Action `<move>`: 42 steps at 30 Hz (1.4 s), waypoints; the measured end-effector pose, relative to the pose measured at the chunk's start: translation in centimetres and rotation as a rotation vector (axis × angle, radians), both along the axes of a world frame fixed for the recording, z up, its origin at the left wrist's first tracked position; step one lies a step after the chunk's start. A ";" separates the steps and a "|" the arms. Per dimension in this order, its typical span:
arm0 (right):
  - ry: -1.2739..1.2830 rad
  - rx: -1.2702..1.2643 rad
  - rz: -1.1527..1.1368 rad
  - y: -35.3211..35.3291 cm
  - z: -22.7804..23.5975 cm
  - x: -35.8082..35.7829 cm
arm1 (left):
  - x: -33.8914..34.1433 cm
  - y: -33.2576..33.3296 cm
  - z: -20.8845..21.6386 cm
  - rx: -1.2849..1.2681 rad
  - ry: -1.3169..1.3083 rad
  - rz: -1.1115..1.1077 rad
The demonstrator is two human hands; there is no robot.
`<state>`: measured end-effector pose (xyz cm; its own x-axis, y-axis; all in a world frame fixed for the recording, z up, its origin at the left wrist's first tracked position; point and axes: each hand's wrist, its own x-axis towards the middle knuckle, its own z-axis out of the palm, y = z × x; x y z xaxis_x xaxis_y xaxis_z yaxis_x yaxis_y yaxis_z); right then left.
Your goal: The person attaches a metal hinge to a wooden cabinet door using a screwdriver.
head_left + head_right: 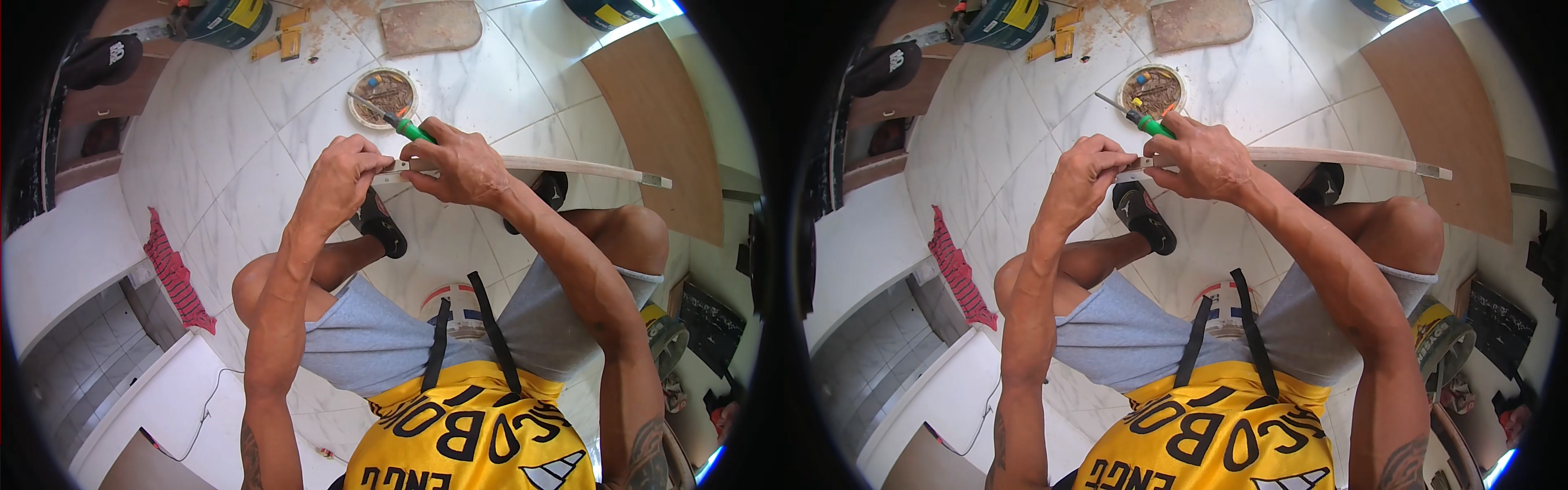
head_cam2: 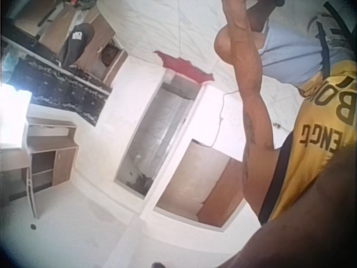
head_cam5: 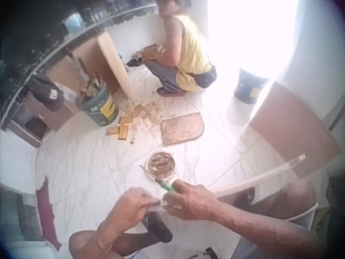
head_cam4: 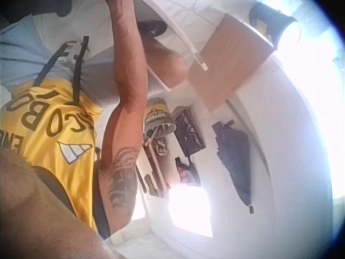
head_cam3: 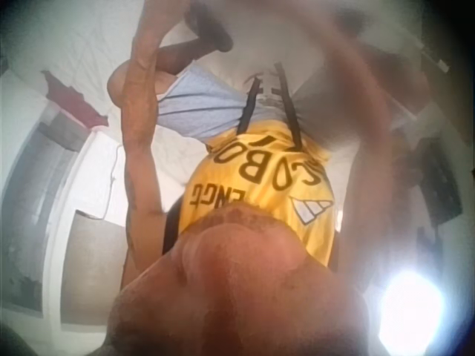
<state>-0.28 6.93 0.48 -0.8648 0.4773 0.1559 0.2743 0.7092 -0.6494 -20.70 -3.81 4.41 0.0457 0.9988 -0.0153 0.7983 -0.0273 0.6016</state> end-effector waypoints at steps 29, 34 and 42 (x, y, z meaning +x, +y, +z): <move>0.022 0.015 0.007 0.2 -0.3 -0.1 | 1.1 -0.1 0.2 0.010 -0.170 0.109; 0.027 0.018 0.006 0.2 -0.3 -0.1 | 1.1 -0.1 -0.1 0.034 -0.120 0.078; -0.014 0.003 0.011 0.3 -0.1 -0.1 | 1.0 -0.2 0.5 -0.054 -0.142 0.098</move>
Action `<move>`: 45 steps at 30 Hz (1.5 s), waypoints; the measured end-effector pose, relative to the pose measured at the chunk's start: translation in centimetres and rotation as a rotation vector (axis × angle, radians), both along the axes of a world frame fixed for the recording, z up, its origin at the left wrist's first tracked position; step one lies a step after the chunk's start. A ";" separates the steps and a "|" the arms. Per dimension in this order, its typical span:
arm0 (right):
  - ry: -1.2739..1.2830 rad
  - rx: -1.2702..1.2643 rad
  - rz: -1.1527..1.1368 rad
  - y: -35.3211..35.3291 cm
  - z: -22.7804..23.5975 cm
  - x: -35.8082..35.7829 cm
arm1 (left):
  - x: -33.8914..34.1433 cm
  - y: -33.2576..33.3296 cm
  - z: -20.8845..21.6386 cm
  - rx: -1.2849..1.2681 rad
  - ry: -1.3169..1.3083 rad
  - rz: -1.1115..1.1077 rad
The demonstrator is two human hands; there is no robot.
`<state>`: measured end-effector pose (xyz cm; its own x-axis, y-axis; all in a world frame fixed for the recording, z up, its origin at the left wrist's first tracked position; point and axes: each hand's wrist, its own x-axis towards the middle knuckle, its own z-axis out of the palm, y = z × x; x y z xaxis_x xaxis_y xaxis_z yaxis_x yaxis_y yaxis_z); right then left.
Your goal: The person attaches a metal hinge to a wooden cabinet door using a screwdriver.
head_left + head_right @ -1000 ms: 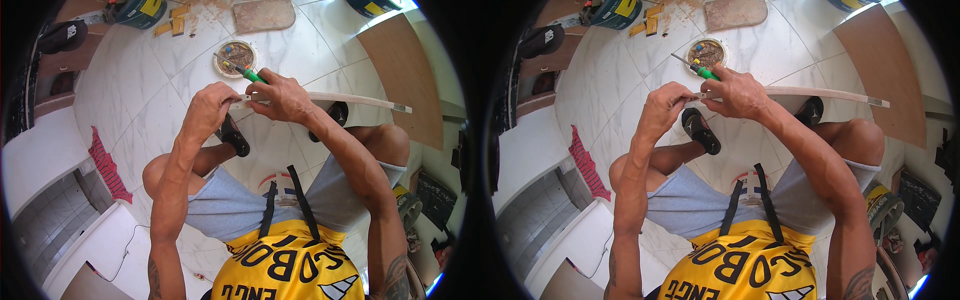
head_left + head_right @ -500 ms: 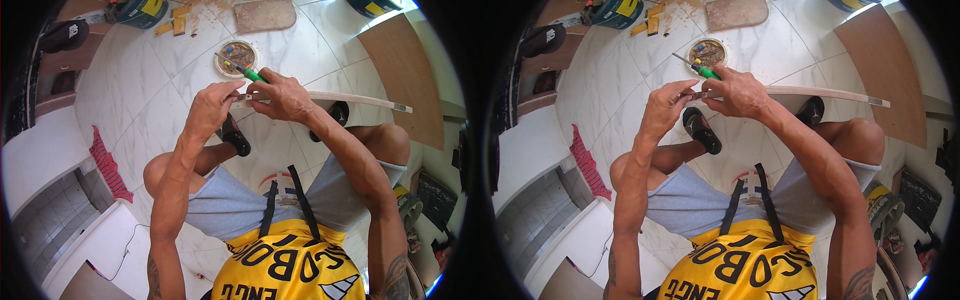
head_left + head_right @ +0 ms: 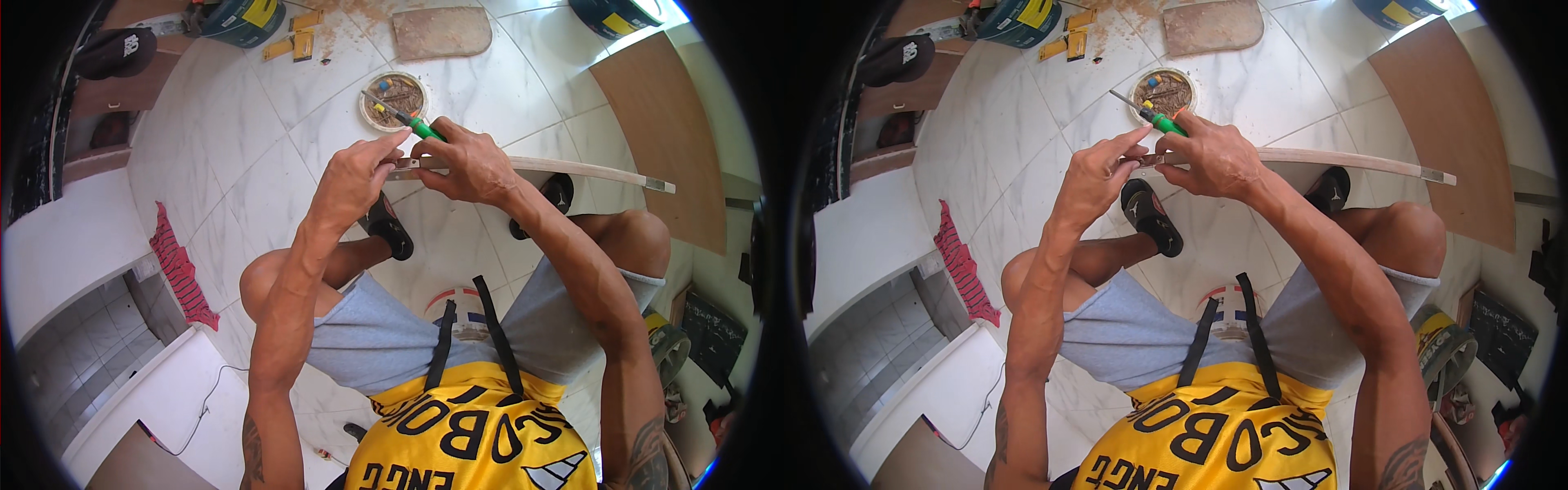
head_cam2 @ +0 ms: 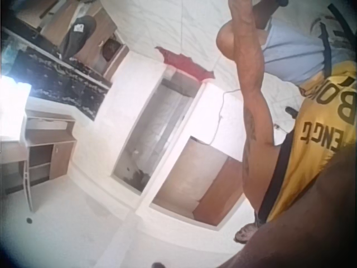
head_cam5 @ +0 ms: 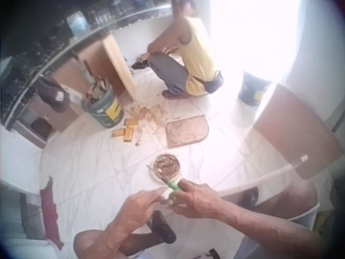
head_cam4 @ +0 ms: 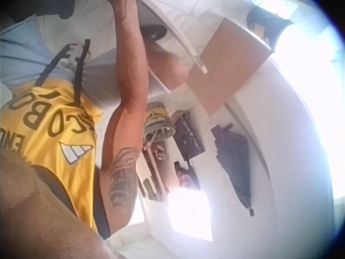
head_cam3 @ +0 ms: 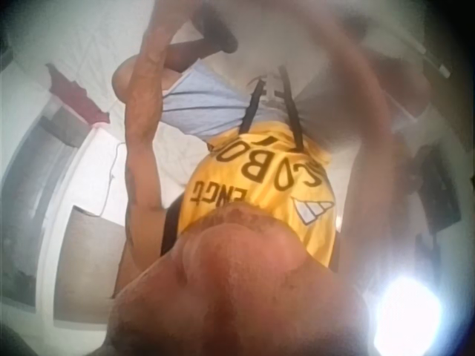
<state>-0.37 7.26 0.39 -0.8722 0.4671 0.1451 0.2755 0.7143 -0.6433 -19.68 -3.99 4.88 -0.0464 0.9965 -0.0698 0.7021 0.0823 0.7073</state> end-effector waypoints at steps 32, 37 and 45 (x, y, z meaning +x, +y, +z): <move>-0.016 -0.021 -0.026 -0.2 0.4 0.1 | -0.5 -0.1 -0.2 0.122 0.206 -0.056; -0.076 -0.040 -0.007 0.0 1.2 -0.2 | -0.8 -0.1 0.2 0.057 0.216 -0.039; -0.048 -0.029 -0.010 -0.1 0.9 0.0 | -0.7 -0.1 -0.5 0.026 0.055 0.083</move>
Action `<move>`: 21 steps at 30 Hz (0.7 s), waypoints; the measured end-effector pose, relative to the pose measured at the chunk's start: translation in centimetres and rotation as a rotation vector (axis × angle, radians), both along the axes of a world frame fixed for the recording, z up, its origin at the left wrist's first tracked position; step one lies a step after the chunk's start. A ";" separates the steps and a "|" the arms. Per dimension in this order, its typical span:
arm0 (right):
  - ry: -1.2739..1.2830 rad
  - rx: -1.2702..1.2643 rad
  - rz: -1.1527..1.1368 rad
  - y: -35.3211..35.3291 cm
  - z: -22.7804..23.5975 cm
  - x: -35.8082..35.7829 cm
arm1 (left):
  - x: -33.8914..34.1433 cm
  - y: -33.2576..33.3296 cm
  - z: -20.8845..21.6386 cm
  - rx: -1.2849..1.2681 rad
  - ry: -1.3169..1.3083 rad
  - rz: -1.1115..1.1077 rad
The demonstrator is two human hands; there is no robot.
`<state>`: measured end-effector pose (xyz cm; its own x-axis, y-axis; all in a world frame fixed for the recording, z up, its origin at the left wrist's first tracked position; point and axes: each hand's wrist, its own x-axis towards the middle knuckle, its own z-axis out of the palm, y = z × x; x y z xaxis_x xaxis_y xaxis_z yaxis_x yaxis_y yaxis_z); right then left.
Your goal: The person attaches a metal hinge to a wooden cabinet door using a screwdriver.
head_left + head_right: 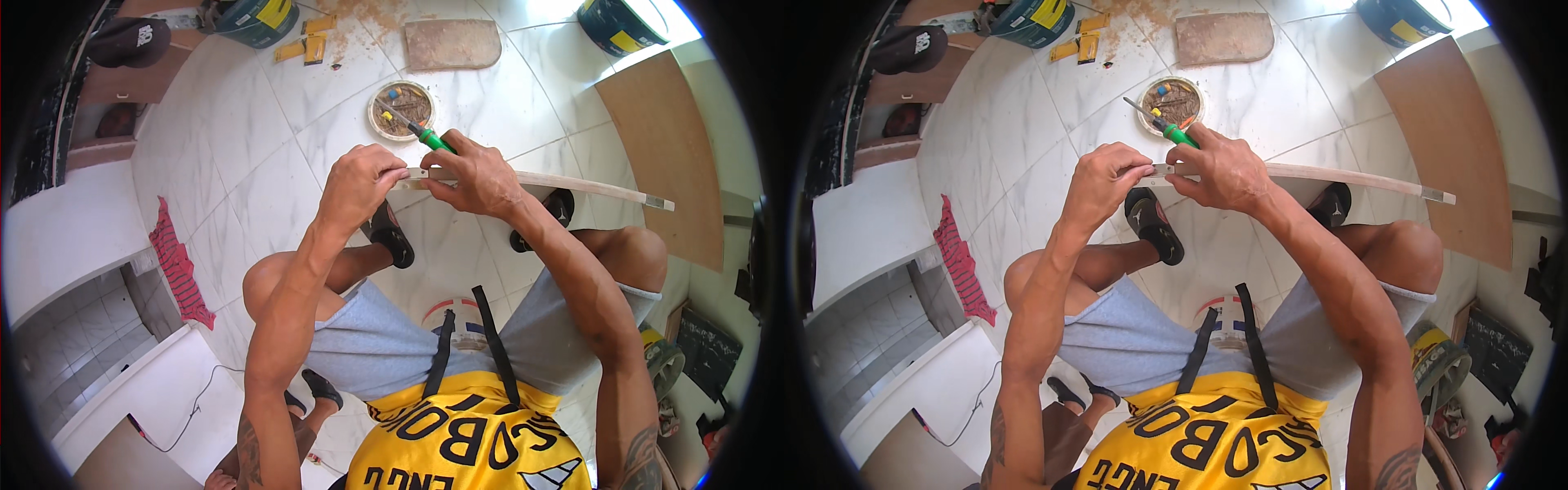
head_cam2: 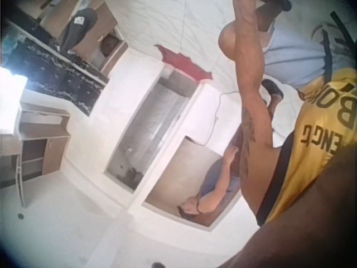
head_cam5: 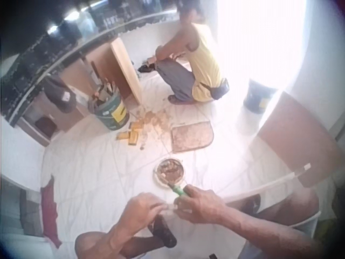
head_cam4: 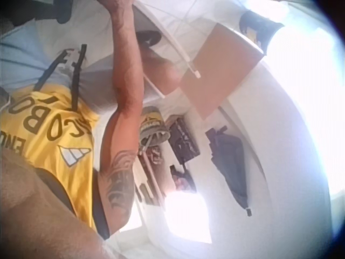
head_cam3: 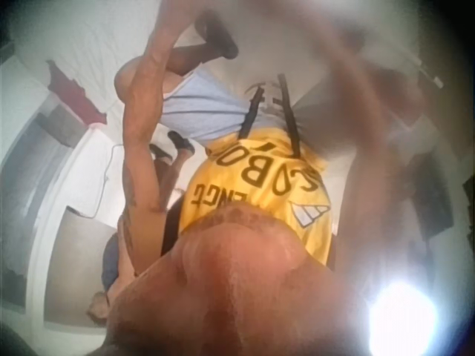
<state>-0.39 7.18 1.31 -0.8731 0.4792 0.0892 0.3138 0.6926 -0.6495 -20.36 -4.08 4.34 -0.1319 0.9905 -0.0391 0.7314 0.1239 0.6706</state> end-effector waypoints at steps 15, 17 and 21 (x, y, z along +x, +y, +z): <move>0.013 0.016 0.008 0.0 -0.2 0.0 | 0.2 -0.2 -0.2 0.085 0.054 -0.100; 0.010 0.015 0.005 0.0 -0.1 0.0 | -0.1 -0.2 0.1 0.048 0.002 -0.080; -0.004 0.018 -0.011 -0.2 -0.2 0.1 | -1.7 -0.2 0.4 -0.049 -0.042 -0.099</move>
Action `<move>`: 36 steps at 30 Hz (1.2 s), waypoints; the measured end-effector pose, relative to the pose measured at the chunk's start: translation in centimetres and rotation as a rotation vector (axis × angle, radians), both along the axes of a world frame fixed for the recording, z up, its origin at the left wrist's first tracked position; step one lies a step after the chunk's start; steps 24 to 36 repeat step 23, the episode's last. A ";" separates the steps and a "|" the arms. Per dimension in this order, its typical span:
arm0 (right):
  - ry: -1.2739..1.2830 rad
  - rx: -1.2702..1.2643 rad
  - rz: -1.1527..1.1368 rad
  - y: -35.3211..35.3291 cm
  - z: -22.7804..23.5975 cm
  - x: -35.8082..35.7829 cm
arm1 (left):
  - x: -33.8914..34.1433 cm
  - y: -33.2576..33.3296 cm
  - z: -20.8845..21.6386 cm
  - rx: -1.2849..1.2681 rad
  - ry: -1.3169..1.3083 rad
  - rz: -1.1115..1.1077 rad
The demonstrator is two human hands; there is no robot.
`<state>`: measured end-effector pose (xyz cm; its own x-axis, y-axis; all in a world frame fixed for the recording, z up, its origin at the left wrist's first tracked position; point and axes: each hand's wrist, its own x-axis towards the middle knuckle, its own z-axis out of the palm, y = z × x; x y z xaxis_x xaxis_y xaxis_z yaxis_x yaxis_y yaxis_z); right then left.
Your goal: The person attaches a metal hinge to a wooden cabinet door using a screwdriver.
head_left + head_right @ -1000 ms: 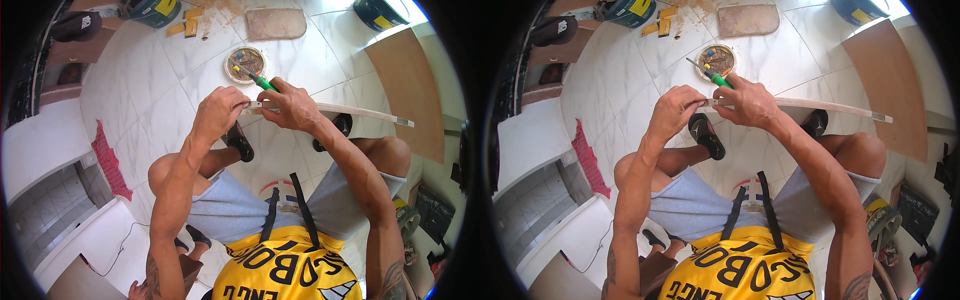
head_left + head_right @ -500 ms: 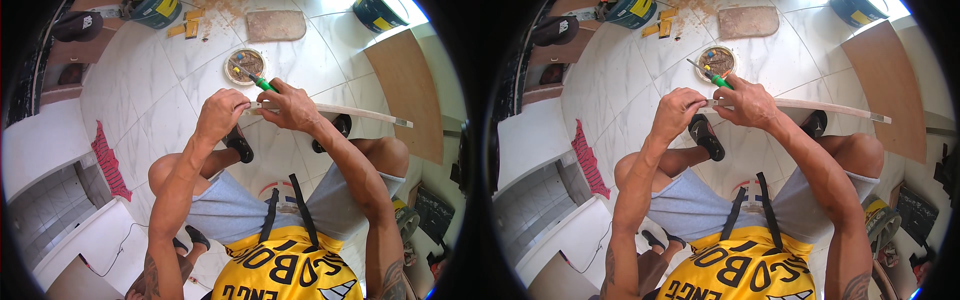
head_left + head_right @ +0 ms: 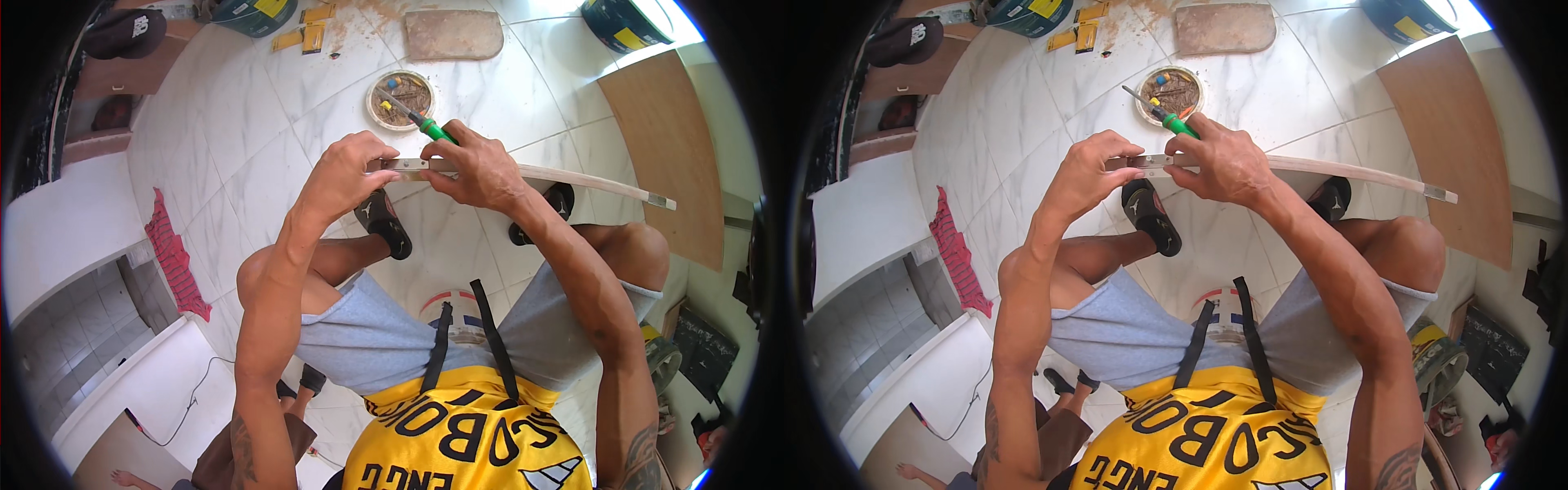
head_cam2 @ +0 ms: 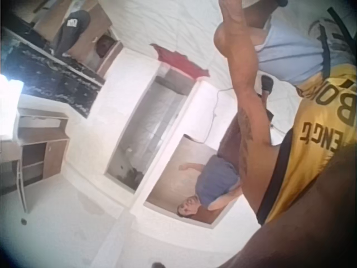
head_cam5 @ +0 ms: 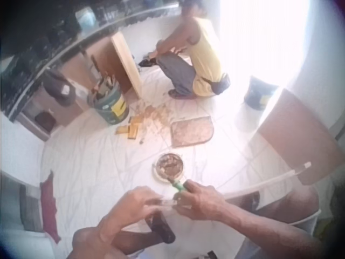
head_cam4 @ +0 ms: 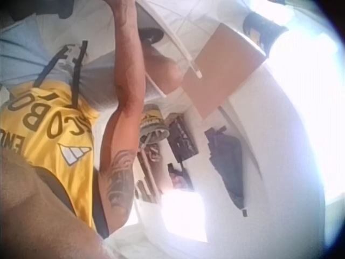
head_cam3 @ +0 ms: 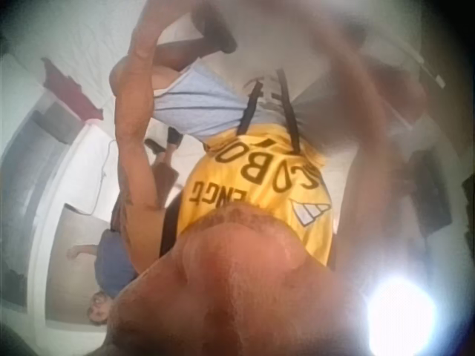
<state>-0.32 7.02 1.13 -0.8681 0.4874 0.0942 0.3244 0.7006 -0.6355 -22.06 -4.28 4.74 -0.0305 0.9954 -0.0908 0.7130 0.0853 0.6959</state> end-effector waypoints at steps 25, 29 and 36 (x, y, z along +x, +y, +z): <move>-0.024 -0.048 -0.004 -0.2 0.3 -0.1 | -0.6 -1.3 -2.6 -0.121 -0.208 -0.013; -0.024 -0.048 -0.004 -0.2 0.3 -0.1 | -0.6 -1.3 -2.6 -0.121 -0.208 -0.013; -0.024 -0.048 -0.004 -0.2 0.3 -0.1 | -0.6 -1.3 -2.6 -0.121 -0.208 -0.013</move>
